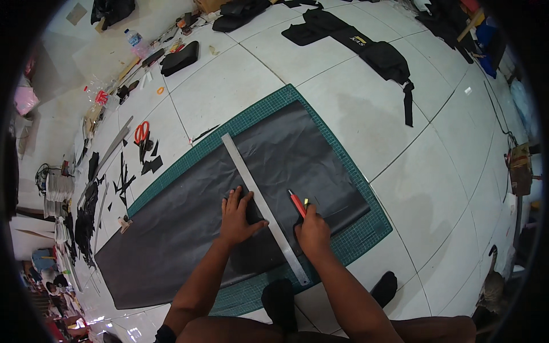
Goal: Cutting and marking a large piece of dark fabric using a utility knife and a ruler.
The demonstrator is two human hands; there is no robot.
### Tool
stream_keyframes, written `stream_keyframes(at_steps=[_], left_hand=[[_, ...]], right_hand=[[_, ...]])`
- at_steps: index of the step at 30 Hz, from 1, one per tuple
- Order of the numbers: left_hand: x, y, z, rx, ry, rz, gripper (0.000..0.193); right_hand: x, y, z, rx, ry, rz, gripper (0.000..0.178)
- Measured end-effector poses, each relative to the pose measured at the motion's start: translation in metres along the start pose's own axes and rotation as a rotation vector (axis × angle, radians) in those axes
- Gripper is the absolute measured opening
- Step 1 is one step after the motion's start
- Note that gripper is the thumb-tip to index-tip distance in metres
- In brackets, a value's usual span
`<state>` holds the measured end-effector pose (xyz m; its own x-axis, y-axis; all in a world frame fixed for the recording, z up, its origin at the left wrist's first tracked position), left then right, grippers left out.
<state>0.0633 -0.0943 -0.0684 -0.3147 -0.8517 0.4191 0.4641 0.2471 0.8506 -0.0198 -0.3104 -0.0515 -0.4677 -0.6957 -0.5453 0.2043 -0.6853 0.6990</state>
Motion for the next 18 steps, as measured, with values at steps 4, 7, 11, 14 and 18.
stream_keyframes(at_steps=[4,7,11,14,18], left_hand=[[-0.002,-0.006,0.004,0.004,0.007,0.033,0.098],[0.001,-0.005,0.004,0.012,0.021,0.034,0.098],[0.004,-0.003,-0.001,0.011,0.021,-0.002,0.1],[0.002,-0.001,-0.002,-0.023,0.042,0.0,0.099],[0.008,0.004,0.001,0.009,0.068,-0.013,0.095]], right_hand=[[0.009,0.016,-0.006,-0.048,-0.05,0.028,0.049],[0.044,0.056,-0.011,0.122,-0.129,-0.009,0.046],[0.138,0.124,-0.018,0.315,-0.307,-0.014,0.037],[0.184,0.135,-0.018,0.365,-0.338,-0.017,0.036],[0.177,0.117,-0.009,0.611,-0.156,-0.156,0.033]])
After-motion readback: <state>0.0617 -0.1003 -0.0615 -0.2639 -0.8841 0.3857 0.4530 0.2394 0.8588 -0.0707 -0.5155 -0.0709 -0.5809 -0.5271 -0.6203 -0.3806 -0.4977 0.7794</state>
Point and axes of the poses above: each hand's wrist, its own z-axis away from the middle knuckle, its own y-axis out of the back of the hand, x = y × z, the point moved 1 cm from there along -z, towards the middle knuckle, and after that the axes turned 10 degrees about -x, right-handed, at the moved point
